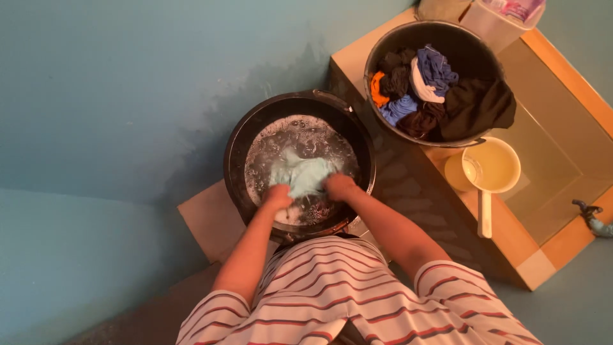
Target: Washing a blue shirt in a bucket of soapy water and hanging it to dry.
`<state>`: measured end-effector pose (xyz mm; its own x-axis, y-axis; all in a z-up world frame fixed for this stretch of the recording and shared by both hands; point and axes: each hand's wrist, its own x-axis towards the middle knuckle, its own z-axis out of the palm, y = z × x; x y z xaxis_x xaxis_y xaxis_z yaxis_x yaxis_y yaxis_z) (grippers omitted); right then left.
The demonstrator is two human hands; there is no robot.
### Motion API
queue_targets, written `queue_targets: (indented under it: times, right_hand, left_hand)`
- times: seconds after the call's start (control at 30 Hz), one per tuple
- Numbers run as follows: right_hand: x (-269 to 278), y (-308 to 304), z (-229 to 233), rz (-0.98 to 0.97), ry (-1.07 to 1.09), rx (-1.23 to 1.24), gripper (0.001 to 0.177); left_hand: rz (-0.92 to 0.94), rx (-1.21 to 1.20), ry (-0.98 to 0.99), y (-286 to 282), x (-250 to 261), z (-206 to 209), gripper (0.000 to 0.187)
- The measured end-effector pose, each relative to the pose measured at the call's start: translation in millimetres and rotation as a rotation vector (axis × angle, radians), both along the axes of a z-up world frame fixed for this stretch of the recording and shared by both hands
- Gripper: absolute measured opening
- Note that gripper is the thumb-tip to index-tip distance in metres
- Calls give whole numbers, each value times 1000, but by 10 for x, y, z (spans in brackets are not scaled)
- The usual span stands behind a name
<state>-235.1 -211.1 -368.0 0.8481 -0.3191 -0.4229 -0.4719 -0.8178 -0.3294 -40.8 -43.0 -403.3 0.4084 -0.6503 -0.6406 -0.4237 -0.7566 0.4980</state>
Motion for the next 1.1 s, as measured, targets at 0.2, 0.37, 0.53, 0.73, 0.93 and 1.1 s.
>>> queue_targets:
  times: [0.2,0.37,0.53,0.73,0.93,1.1]
  right_hand:
    - [173,-423,-483,117,-169,350,36]
    - [415,-786,1991,72,-589,338,15]
    - [196,-728,3849,32,-878,211,17]
    - [45,-577,4203,-42,-1408,399,14]
    - [293,-643,2916,-195,-1146,317,17]
    - [388,-468,1140,-216,-478,232,18]
  left_hand:
    - [-264,-5,66,10,321,1,50]
    - [-252,-388,-131,-141,648,2231,22]
    - [-85,-771,-399,-1,381,4305,22]
    - [-112,-1272,-590,86,252,4764,12]
    - [6,-1003,-392,-118,322,3465,22]
    - [127,-462,-175,-102,427,1096,32]
